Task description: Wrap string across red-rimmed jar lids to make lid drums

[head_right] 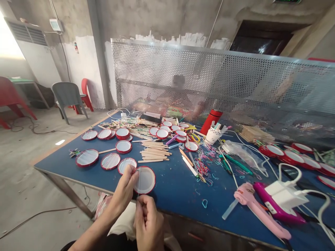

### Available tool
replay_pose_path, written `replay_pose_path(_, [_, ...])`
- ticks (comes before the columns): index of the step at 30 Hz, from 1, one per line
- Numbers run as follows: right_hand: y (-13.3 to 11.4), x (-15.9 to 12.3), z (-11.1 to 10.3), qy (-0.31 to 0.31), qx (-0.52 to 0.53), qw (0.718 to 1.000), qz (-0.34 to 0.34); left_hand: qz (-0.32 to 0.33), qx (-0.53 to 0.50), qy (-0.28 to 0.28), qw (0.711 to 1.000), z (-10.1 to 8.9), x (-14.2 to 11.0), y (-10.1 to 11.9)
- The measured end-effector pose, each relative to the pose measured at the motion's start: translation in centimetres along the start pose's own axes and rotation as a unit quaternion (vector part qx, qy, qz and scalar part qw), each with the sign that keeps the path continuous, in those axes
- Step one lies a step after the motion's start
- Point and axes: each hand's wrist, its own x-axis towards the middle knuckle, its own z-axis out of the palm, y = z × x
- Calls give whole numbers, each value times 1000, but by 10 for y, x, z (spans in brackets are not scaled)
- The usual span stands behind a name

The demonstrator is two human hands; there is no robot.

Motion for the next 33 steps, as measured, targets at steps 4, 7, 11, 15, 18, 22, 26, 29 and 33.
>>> replay_pose_path(4, [5, 2, 2, 32, -27, 998, -53, 2, -3, 4, 1000, 1, -1, 2])
replay_pose_path(7, [9, 3, 0, 60, -91, 985, -131, 5, -7, 12, 1000, 1, 0, 2])
replay_pose_path(11, [13, 4, -5, 83, -188, 957, -204, 8, -6, 0, 1000, 1, 1, 1])
replay_pose_path(15, [11, 2, -5, 76, -153, 968, -184, 10, -2, 10, 1000, 3, 0, 1])
replay_pose_path(18, [10, 0, -1, 65, -90, 984, -142, 11, -4, 27, 1000, 4, -2, 1])
replay_pose_path(22, [10, -1, 6, 52, -60, 994, -78, 11, -5, 41, 999, 5, -3, 3])
replay_pose_path(26, [12, -4, 7, 58, -86, 991, -81, 8, 0, 51, 999, 4, -2, 5])
replay_pose_path(29, [11, -4, 0, 94, -110, 982, -121, 8, -1, 54, 999, 4, -1, 5])
replay_pose_path(33, [4, 16, -20, 127, -124, 974, -137, 10, -2, 30, 1000, 2, -1, 4])
